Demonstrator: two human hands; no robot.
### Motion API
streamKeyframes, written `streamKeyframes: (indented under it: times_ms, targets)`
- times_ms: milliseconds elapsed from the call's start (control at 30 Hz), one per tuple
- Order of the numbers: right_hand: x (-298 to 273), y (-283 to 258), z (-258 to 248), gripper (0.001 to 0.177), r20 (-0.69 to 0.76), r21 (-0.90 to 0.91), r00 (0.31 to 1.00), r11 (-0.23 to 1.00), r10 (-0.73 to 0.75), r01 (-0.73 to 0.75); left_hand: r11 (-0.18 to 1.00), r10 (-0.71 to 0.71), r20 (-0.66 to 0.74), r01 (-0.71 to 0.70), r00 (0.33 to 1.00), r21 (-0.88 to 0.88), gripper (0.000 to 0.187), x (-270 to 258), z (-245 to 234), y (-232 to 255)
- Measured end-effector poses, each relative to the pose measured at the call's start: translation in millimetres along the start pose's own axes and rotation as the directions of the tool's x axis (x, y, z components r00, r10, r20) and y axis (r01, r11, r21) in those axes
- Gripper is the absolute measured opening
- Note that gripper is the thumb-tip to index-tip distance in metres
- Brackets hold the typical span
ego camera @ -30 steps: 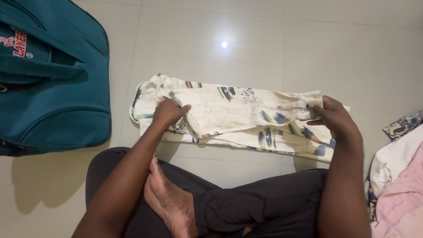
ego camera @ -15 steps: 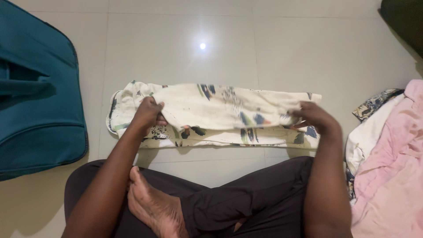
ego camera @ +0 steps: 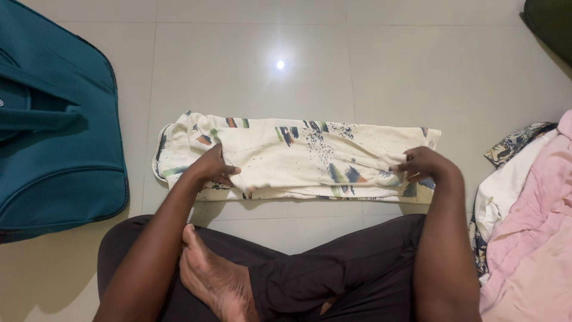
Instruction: The person folds a shirt on the floor by bringing the sides inward, smoothing the fabric, and folding the body into a square before placing it into a bag.
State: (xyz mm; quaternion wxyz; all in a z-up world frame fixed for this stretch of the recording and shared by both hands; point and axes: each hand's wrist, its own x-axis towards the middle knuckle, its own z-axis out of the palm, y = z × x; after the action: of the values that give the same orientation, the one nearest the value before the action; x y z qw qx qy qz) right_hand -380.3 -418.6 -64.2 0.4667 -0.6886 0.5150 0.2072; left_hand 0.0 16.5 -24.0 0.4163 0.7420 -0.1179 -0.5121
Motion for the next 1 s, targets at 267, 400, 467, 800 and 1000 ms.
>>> streamKeyframes:
  times_ms: [267,400,467,800,1000]
  targets:
    - [0.9,-2.4,4.1,0.057,0.001,-0.108,0.999,0.993,0.041,-0.040,0.998,-0.040,-0.052,0.043,0.998,0.046,0.081,7.9,-4.8,-9.1]
    - [-27.5,-30.1,25.4,0.047,-0.394,-0.424,0.888,0.904,-0.237,0.052,0.995,-0.005,-0.026,0.007,1.000,0.095,0.083,4.8,-1.9,-8.3]
    - [-38.7,-55.4,56.4,0.035,-0.535,-0.484,0.675,0.839,-0.508,0.248,0.996,0.024,-0.010,-0.023,1.000,0.089,0.078,3.7,0.0,-7.0]
    - [-50.3,-136.4,164.8,0.065,0.096,-0.675,0.568,0.366,-0.818,0.641,0.983,0.110,-0.332,-0.152,0.937,-0.104,0.029,32.4,-10.0,-28.7]
    - [-39.8,-131.4,174.0,0.081,0.142,-0.768,0.655,0.335,-0.742,0.546,0.977,0.053,-0.326,-0.116,0.944,-0.177,0.039,24.3,-10.5,-21.5]
